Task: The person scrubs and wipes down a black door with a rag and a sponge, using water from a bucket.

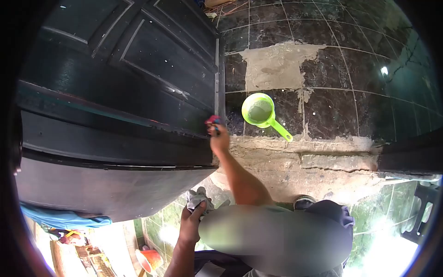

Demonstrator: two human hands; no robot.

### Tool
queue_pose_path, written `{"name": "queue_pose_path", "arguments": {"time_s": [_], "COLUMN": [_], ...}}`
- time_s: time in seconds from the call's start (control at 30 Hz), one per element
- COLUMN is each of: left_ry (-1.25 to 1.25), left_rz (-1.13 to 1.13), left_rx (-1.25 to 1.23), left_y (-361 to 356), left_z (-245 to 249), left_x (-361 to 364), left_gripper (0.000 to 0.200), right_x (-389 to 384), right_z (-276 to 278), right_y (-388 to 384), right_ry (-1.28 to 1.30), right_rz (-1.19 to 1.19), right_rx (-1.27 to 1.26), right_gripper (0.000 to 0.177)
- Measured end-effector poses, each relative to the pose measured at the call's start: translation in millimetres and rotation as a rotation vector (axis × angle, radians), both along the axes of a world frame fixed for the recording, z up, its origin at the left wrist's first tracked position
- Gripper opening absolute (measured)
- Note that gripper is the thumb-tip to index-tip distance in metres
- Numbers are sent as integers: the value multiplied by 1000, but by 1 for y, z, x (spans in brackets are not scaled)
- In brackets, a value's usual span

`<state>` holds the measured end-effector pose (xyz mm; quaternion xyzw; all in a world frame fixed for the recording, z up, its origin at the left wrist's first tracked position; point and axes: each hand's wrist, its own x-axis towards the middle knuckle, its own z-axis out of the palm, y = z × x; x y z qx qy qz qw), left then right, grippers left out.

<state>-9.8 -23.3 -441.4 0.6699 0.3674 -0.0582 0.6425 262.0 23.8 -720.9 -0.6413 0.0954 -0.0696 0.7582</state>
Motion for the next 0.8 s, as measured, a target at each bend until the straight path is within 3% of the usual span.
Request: {"name": "queue_pose_path", "arguments": {"time_s": [0.03,0.1,0.17,0.2,0.3,0.4,0.43,0.47,0.5,0.57,0.63,0.67,0.7,0.77,0.8], "left_ry": [0,15,30,35,-68,28,65,72,69,53,63,55,55,43,38], "left_rz": [13,7,2,-27,65,21,16,44,46,51,-8,-25,-41,-43,-52], "left_rx": [9,34,28,26,-34,26,54,31,48,75,122,132,139,117,110], "left_y": [-2,-4,-6,-6,-18,-8,-6,-7,-10,-16,-16,-18,-21,-22,-20], "left_z": [-3,-3,-4,-4,-1,-16,-19,-22,-22,-21,-25,-26,-28,-36,-37], "left_x": [2,4,4,7,26,29,30,30,32,36,39,44,47,57,64], "left_gripper": [29,29,30,29,30,31,31,30,27,24,26,26,26,27,27], "right_x": [2,25,9,1,-11,-1,4,17,17,30,41,45,39,16,4], "right_z": [8,-9,136,187,252,207,165,115,86,22,5,0,18,80,126], "right_y": [-17,12,-22,-33,-36,-27,-19,-8,-9,-28,-18,-16,-9,-18,-32], "right_ry": [149,175,-321,-367,-566,-530,-416,-393,-195,259,345,387,215,41,-93], "right_rz": [69,-12,-172,-38,166,-42,-11,-122,-116,129,128,124,-57,48,43], "right_rx": [245,100,-125,32,289,164,220,72,236,171,-134,-289,-217,-162,75], "right_gripper": [21,23,23,25,25,28,30,30,28,26,28,29,29,22,26]}}
